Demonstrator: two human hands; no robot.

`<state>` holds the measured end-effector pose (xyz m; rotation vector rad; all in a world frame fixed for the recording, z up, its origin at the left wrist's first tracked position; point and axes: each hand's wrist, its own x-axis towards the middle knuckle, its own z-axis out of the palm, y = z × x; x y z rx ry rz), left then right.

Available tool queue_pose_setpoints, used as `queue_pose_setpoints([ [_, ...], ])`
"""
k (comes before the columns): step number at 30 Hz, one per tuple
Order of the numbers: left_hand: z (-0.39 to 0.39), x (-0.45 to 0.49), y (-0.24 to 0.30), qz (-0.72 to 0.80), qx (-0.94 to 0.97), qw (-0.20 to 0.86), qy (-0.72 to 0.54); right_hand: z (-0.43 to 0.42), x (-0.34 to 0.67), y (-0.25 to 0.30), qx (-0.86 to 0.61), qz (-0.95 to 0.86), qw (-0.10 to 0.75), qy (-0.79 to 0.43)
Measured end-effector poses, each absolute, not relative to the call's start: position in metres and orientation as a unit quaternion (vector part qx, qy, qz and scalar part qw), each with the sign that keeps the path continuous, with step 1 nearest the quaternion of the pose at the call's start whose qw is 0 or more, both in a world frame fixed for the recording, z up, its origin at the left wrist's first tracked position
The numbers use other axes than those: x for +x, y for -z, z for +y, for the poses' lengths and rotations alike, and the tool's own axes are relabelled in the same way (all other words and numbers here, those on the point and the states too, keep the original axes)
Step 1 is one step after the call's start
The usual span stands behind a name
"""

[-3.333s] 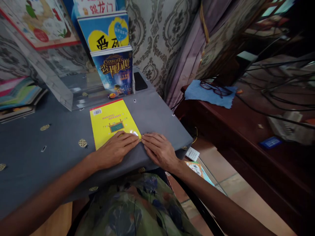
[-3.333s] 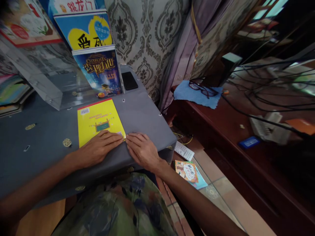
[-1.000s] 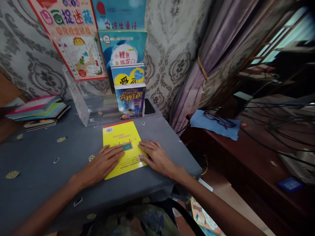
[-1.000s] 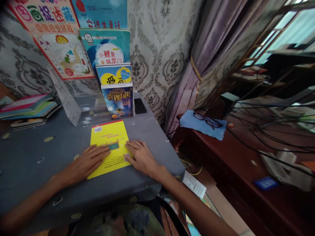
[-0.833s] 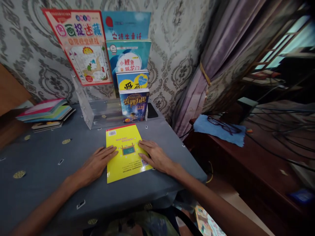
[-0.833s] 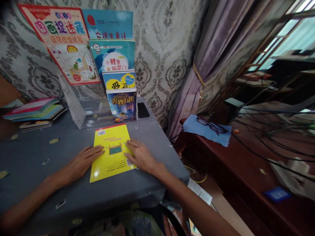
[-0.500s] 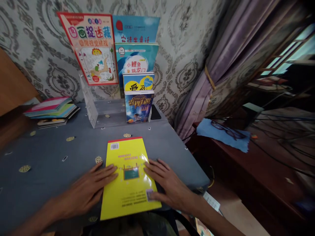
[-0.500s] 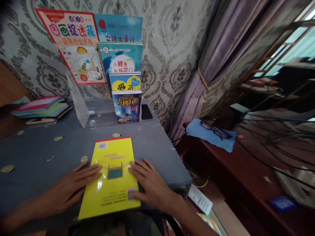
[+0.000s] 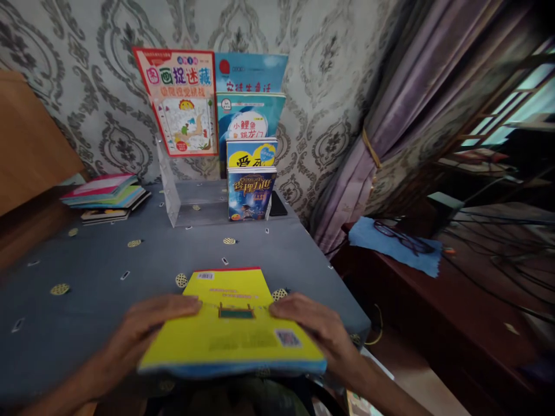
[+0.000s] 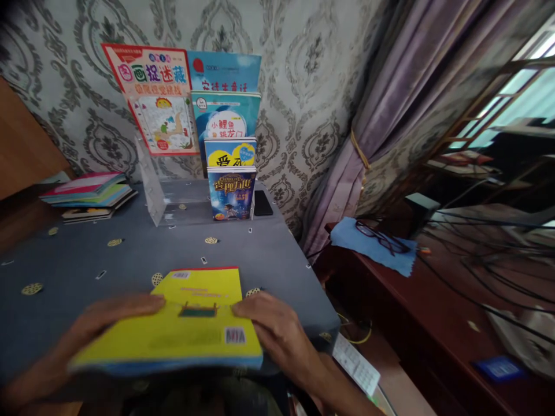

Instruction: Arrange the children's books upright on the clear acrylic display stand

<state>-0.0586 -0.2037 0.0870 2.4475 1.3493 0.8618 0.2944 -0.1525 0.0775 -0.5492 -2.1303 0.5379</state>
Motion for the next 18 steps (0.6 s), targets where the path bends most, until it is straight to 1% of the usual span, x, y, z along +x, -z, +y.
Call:
queue_pose_setpoints([
  [1, -0.198, -0.055, -0.098, 0.486, 0.790, 0.153, -0.340, -0.148, 0.288, -0.091, -0.242, -0.837, 0.439, -0.221],
  [2, -0.190, -0.050, -0.109, 0.517, 0.738, 0.156, -0.404, -0.141, 0.281, -0.103, -0.288, -0.813, 0.452, -0.228],
  [4, -0.169, -0.036, -0.128, 0.576, 0.639, 0.190, -0.473, -0.125, 0.265, -0.120, -0.355, -0.759, 0.469, -0.278],
  [7, -0.130, -0.020, -0.137, 0.540, 0.553, 0.309, -0.554, -0.088, 0.243, -0.123, -0.381, -0.679, 0.503, -0.375],
  [9, -0.105, -0.016, -0.131, 0.520, 0.519, 0.381, -0.562, -0.059, 0.232, -0.111, -0.381, -0.648, 0.503, -0.428],
  [12, -0.074, -0.020, -0.111, 0.525, 0.479, 0.441, -0.549, -0.022, 0.222, -0.084, -0.404, -0.611, 0.489, -0.474],
  [15, -0.054, -0.027, -0.088, 0.547, 0.445, 0.477, -0.525, 0.001, 0.215, -0.058, -0.452, -0.587, 0.457, -0.492],
  [18, -0.043, -0.032, -0.067, 0.576, 0.428, 0.496, -0.488, 0.012, 0.211, -0.042, -0.512, -0.608, 0.405, -0.452],
])
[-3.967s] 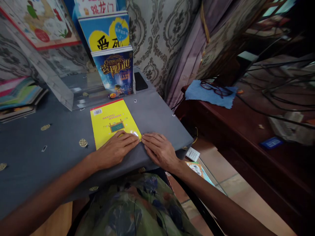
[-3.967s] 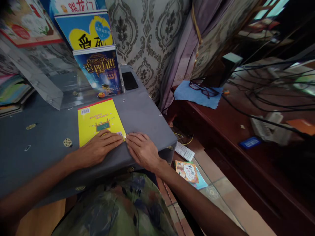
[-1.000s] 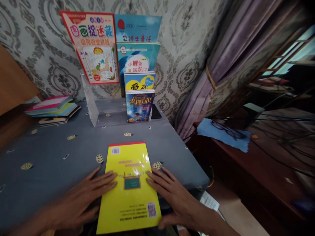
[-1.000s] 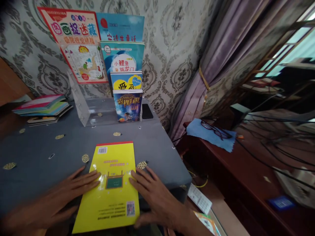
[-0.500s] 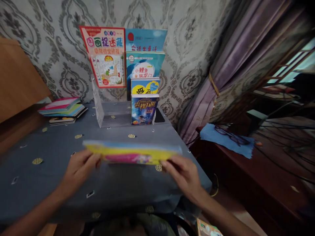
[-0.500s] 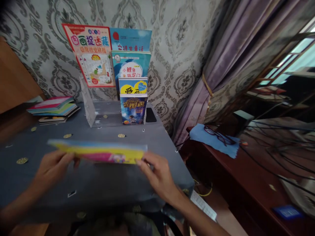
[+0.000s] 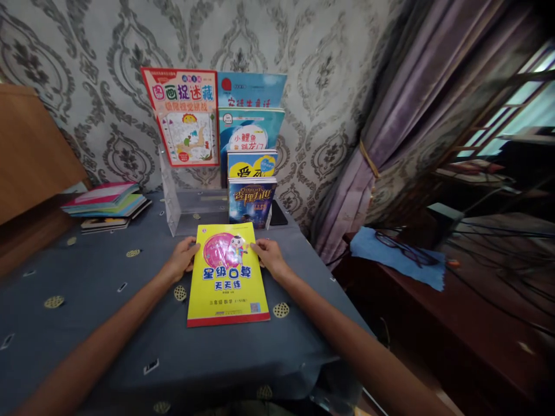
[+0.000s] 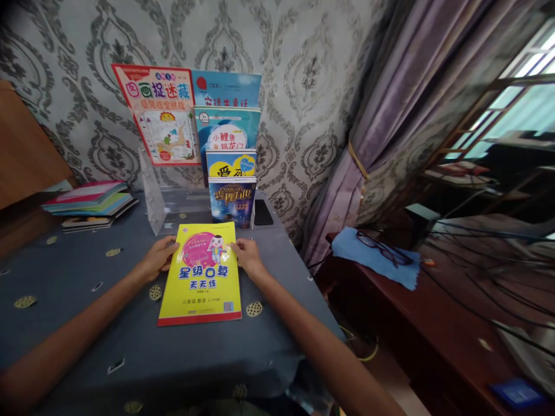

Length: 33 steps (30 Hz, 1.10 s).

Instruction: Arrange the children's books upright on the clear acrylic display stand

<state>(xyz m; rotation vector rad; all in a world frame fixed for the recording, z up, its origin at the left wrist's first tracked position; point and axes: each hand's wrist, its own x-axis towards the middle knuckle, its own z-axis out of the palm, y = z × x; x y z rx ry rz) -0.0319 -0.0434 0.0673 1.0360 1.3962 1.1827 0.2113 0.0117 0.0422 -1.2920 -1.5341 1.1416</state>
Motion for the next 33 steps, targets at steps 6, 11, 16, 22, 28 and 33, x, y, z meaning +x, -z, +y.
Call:
queue_pose_setpoints([
  [6, -0.042, -0.043, -0.050, 0.635, 0.542, 0.379, -0.400, 0.014, 0.214, -0.043, -0.555, -0.691, 0.336, -0.319],
  [11, -0.051, -0.040, -0.059, 0.708, 0.681, 0.074, -0.172, 0.005, 0.214, -0.051, -0.586, -0.754, 0.237, -0.180],
  [16, -0.055, -0.032, -0.068, 0.699, 0.711, -0.009, -0.069, -0.002, 0.213, -0.050, -0.583, -0.781, 0.199, -0.102],
  [22, -0.051, -0.031, -0.059, 0.651, 0.755, -0.055, -0.059, 0.002, 0.212, -0.039, -0.469, -0.861, 0.196, -0.009],
  [28, -0.051, -0.034, -0.047, 0.660, 0.745, -0.077, -0.063, 0.003, 0.212, -0.035, -0.472, -0.866, 0.164, -0.025],
  [33, -0.049, -0.039, -0.045, 0.658, 0.746, -0.057, -0.084, 0.001, 0.212, -0.036, -0.472, -0.865, 0.166, -0.035],
])
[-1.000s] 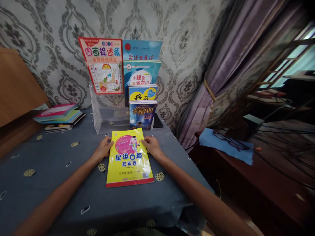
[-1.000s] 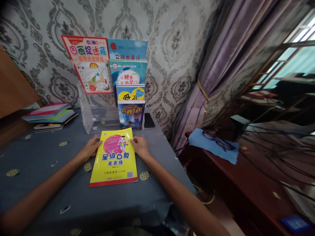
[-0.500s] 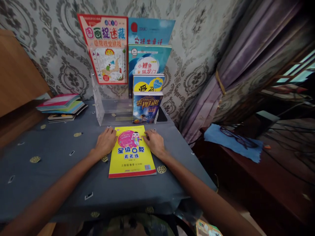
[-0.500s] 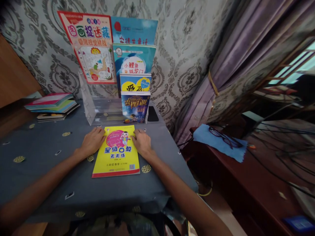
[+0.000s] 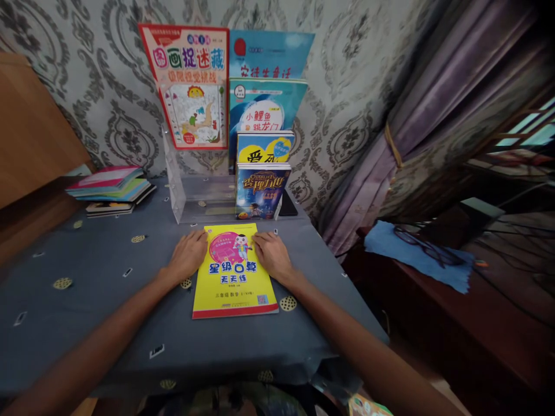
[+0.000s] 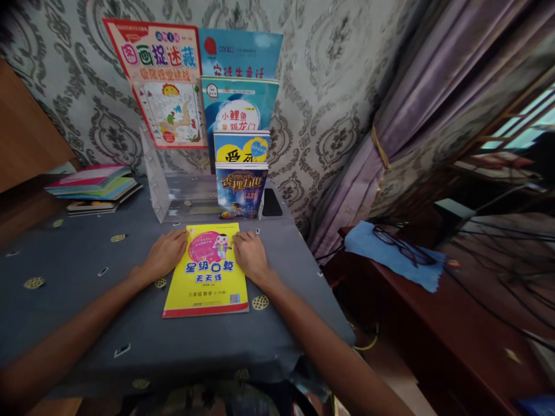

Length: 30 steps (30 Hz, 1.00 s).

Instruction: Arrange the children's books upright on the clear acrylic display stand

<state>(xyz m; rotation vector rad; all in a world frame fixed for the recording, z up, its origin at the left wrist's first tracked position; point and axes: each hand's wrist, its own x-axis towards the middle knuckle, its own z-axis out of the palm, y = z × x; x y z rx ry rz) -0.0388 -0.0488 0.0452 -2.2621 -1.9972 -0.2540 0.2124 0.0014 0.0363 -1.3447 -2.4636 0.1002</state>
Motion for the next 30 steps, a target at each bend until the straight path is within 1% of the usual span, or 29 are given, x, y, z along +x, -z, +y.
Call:
queue_pose_setpoints([
  [11, -0.041, -0.051, -0.044, -0.636, -0.763, 0.023, 0.108, 0.007, 0.215, -0.035, -0.460, -0.869, 0.180, -0.042],
  [14, -0.039, -0.055, -0.042, -0.630, -0.767, 0.013, 0.116, 0.008, 0.213, -0.039, -0.453, -0.874, 0.171, -0.039],
  [23, -0.036, -0.060, -0.033, -0.610, -0.777, 0.027, 0.153, 0.020, 0.206, -0.042, -0.415, -0.897, 0.147, -0.033],
  [27, -0.036, -0.060, -0.031, -0.609, -0.777, 0.033, 0.154, 0.025, 0.204, -0.042, -0.412, -0.898, 0.151, -0.022],
  [30, -0.036, -0.059, -0.030, -0.607, -0.776, 0.036, 0.165, 0.025, 0.192, -0.045, -0.380, -0.912, 0.156, -0.011],
])
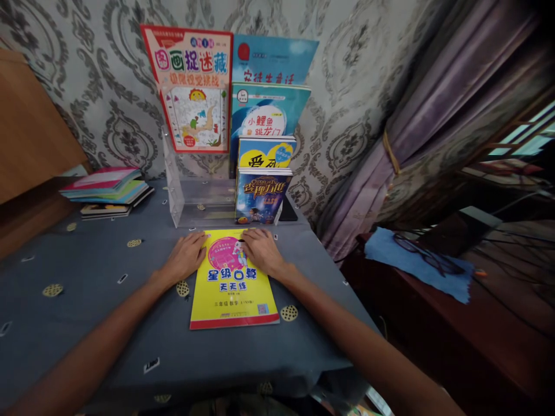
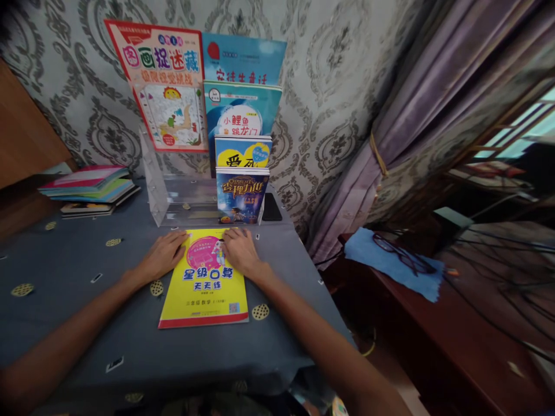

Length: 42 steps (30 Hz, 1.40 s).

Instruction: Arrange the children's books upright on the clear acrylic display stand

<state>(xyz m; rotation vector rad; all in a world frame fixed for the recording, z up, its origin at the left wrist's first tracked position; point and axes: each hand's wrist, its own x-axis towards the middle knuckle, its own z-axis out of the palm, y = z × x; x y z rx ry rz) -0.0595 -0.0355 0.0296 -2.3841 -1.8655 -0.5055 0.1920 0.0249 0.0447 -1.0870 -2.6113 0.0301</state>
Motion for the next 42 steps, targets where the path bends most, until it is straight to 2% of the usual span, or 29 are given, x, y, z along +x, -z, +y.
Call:
queue_pose_setpoints([
  [7, -0.035, -0.059, -0.027, -0.596, -0.781, 0.041, 0.181, 0.025, 0.128, -0.048, -0.273, -0.954, 0.124, -0.032],
  [12, -0.036, -0.059, -0.028, -0.603, -0.777, 0.037, 0.176, 0.030, 0.107, -0.045, -0.288, -0.949, 0.118, -0.041],
  [21, -0.037, -0.059, -0.041, -0.592, -0.787, 0.001, 0.172, 0.040, 0.106, -0.041, -0.275, -0.952, 0.128, -0.046],
  [33, -0.036, -0.059, -0.037, -0.608, -0.779, 0.025, 0.151, 0.038, 0.111, -0.039, -0.278, -0.950, 0.144, -0.004],
  [42, -0.038, -0.059, -0.035, -0.610, -0.776, 0.022, 0.162, 0.034, 0.152, -0.043, -0.313, -0.939, 0.144, -0.014],
])
